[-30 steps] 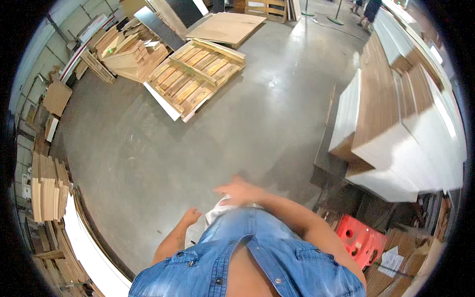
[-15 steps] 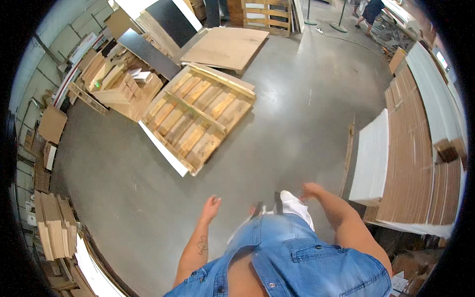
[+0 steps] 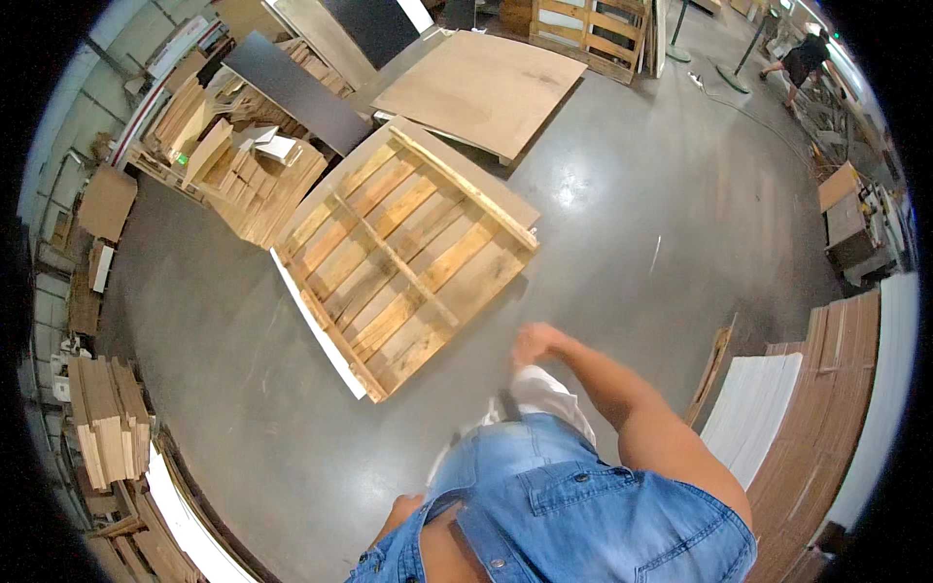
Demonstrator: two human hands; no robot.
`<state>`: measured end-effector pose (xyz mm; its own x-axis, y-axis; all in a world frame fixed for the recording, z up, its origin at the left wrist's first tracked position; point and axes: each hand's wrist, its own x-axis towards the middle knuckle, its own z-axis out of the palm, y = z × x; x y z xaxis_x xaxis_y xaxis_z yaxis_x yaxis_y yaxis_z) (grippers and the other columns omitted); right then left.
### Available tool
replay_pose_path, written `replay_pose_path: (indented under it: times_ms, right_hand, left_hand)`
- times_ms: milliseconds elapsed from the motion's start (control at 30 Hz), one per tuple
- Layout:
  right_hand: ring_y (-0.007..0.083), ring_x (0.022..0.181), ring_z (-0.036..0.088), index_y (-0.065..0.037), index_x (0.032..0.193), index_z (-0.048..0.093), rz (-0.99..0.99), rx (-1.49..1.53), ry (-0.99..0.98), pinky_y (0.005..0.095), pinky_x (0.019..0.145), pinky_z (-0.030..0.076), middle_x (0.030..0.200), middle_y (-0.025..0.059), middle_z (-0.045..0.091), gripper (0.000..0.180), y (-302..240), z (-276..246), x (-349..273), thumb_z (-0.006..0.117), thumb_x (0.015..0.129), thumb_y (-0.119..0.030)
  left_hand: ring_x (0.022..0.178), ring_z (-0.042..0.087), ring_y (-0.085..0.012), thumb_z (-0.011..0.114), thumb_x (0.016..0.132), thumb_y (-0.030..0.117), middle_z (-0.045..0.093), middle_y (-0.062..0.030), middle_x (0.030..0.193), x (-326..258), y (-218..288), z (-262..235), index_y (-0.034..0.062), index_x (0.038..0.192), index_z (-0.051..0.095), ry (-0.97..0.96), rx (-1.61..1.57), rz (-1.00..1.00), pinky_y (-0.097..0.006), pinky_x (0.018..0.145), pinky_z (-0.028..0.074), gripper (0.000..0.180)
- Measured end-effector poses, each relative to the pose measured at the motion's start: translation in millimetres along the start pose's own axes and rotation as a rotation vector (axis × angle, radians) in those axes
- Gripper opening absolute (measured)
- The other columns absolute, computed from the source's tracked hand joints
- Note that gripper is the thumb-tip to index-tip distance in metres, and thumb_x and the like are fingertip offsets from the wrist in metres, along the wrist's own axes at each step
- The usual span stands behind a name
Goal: The person uses a pallet jack to move materials, picks up a wooden pallet and a board, and then carries white furniture panels one by one to a processing station where they clean them using a compressed air nozzle.
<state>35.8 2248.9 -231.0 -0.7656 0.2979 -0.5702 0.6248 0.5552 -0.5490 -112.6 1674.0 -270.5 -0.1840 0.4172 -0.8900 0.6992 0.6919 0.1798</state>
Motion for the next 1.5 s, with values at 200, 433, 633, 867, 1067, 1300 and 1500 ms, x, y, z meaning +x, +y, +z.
replay_pose_path:
  times_ms: [200,433,633,867,1067,1300,1500]
  right_hand:
    - [0.0326,0.105,0.067,-0.001,0.127,0.059,0.163,0.235,0.235,0.0398,0.089,0.053,0.114,0.0191,0.070,0.068,50.2,-159.0,29.2,0.076,0.080,-0.048]
    - [0.0311,0.110,0.066,0.003,0.133,0.055,0.576,0.280,0.278,0.0372,0.094,0.052,0.120,0.0203,0.068,0.069,155.1,-210.1,-0.1,0.077,0.084,-0.041]
    - [0.0296,0.114,0.064,0.006,0.131,0.057,0.782,0.423,0.148,0.0386,0.096,0.051,0.122,0.0209,0.067,0.076,270.0,-239.5,-28.0,0.079,0.080,-0.045]
    - [0.0302,0.113,0.065,0.006,0.130,0.058,0.655,0.515,0.312,0.0378,0.096,0.051,0.122,0.0200,0.067,0.069,392.7,-300.0,21.5,0.079,0.082,-0.039]
    - [0.0316,0.109,0.067,0.005,0.132,0.056,0.560,0.581,0.146,0.0386,0.094,0.052,0.116,0.0203,0.070,0.070,459.4,-354.3,58.2,0.079,0.082,-0.039]
    - [0.0370,0.124,0.055,0.000,0.135,0.053,0.366,0.000,-0.138,0.0452,0.103,0.045,0.133,0.0243,0.058,0.072,522.6,-338.8,195.4,0.076,0.080,-0.042]
    - [0.0387,0.120,0.056,-0.002,0.129,0.056,-0.089,0.012,-0.118,0.0449,0.102,0.046,0.124,0.0228,0.061,0.055,420.0,-233.2,358.1,0.067,0.088,-0.037]
  left_hand:
    - [0.111,0.060,-0.0401,0.044,0.098,0.035,0.063,-0.0232,0.121,111.7,41.0,-121.0,0.0110,0.120,0.065,0.222,-0.112,0.064,-0.048,0.096,0.048,0.038]
    - [0.119,0.058,-0.0439,0.061,0.088,0.046,0.061,-0.0300,0.124,309.1,183.0,-408.4,-0.0011,0.131,0.055,0.346,-0.232,0.211,-0.047,0.102,0.045,0.064]
    - [0.088,0.063,-0.0197,0.063,0.096,0.031,0.066,-0.0117,0.095,355.7,370.4,-629.9,0.0014,0.135,0.050,0.589,-0.696,0.510,-0.035,0.080,0.051,0.050]
    - [0.101,0.063,-0.0206,0.069,0.092,0.026,0.068,-0.0156,0.112,374.1,459.9,-601.4,-0.0007,0.138,0.049,0.633,-0.447,0.141,-0.033,0.090,0.050,0.057]
    - [0.110,0.065,-0.0272,0.070,0.091,0.031,0.067,-0.0214,0.120,330.0,478.2,-517.0,-0.0040,0.141,0.045,0.164,-0.465,0.138,-0.037,0.095,0.050,0.066]
    - [0.109,0.064,-0.0237,0.070,0.094,0.028,0.068,-0.0144,0.118,246.1,477.9,-445.8,0.0049,0.143,0.045,0.240,-0.692,-0.158,-0.034,0.094,0.051,0.059]
    - [0.116,0.062,-0.0263,0.072,0.092,0.029,0.064,-0.0158,0.125,230.5,433.6,-295.7,0.0040,0.147,0.039,0.321,-0.471,-0.184,-0.038,0.097,0.050,0.068]
